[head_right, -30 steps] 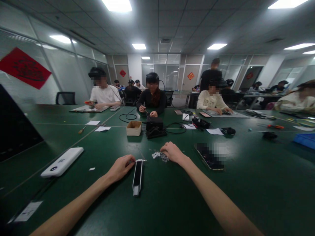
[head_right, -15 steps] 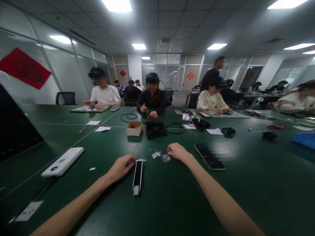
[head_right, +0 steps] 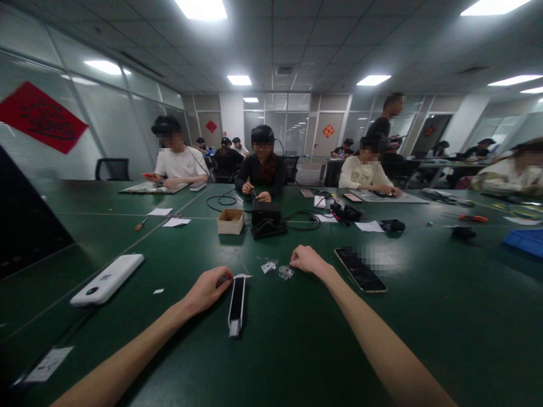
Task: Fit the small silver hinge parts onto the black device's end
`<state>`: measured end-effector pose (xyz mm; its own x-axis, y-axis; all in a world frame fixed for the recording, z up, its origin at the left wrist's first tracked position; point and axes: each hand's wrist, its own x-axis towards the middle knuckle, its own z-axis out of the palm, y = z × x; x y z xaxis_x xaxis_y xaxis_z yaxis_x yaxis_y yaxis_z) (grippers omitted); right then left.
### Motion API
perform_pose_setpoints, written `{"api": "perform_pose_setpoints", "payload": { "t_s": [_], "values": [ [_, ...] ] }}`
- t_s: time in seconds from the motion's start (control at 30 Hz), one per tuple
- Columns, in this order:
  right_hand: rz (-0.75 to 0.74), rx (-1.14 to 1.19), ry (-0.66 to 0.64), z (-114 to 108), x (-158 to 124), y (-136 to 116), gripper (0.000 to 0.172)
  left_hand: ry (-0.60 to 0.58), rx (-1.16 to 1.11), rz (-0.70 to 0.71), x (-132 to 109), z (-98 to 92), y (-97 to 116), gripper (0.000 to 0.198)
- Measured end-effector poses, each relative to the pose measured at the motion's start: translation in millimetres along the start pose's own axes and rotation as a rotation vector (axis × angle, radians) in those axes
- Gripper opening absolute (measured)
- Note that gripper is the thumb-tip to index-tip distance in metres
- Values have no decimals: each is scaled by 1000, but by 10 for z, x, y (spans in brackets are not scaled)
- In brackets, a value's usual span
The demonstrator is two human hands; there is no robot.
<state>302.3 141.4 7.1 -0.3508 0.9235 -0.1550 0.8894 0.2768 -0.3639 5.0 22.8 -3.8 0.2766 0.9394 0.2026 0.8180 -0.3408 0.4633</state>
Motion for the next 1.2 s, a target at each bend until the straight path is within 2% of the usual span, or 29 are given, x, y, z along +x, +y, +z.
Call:
{"api": "perform_pose_setpoints", "payload": {
  "t_s": [0.23, 0.47, 0.67, 0.9, 1.2],
  "values": [
    [24, 6, -83, -15, -48, -49, 14, 8, -12, -4, 7, -4, 5, 12],
    [46, -81, -37, -73, -91, -98, 12, 3, 4, 9, 8, -1, -3, 13],
    [83, -108, -55, -47, -75, -114, 10, 11, 2, 14, 10, 26, -44, 14],
    [116, -113, -106, -56, -114, -155, 25, 23, 5, 30, 19, 32, -66, 13],
    [95, -137, -120, -60, -167, -234, 27, 28, 24, 52, 31, 53, -101, 12]
  ]
}}
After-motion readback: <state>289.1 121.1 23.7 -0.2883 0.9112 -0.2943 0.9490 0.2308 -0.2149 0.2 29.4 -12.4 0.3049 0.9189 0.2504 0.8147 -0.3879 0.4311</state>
